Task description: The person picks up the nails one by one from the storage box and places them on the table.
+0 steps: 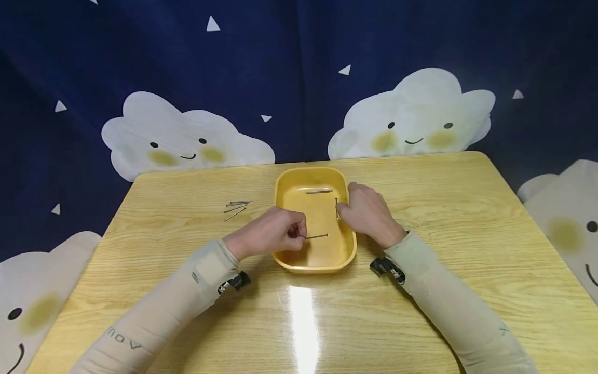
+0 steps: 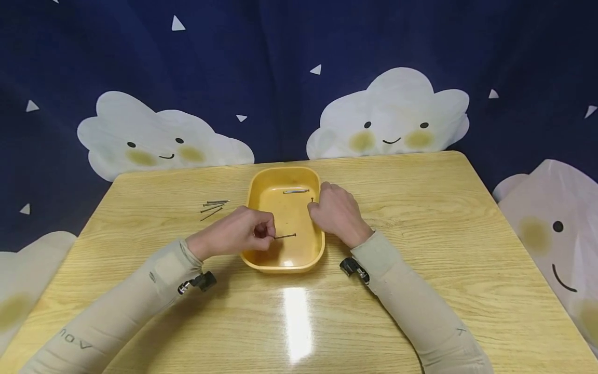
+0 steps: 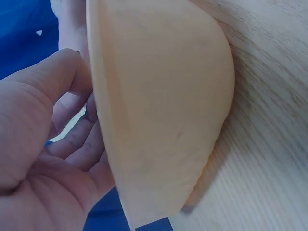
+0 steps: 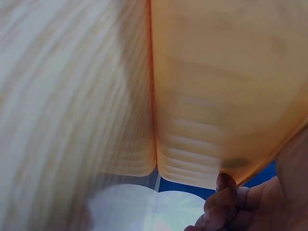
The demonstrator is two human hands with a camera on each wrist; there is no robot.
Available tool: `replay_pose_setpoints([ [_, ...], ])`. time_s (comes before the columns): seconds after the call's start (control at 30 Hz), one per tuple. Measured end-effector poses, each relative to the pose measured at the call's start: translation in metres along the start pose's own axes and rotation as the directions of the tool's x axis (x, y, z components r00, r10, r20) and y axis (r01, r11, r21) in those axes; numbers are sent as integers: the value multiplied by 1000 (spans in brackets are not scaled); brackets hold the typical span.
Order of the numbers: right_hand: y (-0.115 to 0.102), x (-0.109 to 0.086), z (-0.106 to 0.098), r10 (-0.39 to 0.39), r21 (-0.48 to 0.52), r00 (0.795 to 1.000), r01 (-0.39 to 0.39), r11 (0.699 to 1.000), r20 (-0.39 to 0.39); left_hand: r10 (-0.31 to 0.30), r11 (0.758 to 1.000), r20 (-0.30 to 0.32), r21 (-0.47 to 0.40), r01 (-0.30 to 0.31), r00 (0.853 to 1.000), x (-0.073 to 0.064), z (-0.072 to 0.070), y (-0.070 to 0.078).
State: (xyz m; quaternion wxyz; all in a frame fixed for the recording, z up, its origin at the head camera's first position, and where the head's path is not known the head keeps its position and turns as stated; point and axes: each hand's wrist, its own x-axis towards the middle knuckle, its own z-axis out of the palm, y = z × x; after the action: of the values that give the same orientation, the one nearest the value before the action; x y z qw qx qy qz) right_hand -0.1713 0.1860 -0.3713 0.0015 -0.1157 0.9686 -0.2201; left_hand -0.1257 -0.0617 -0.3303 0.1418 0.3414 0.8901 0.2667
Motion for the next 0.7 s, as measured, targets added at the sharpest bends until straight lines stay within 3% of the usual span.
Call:
replay_pose_setpoints([
  [0.33,0,-1,0,8,-6,1000,-8,1000,-8,54,998,-56,28,-52,997,-4,1,-1],
  [0.7,0,0,0,-1,5,1000,1,1000,-8,26,1000,-76,20,-24,997,-11,-5,-2],
])
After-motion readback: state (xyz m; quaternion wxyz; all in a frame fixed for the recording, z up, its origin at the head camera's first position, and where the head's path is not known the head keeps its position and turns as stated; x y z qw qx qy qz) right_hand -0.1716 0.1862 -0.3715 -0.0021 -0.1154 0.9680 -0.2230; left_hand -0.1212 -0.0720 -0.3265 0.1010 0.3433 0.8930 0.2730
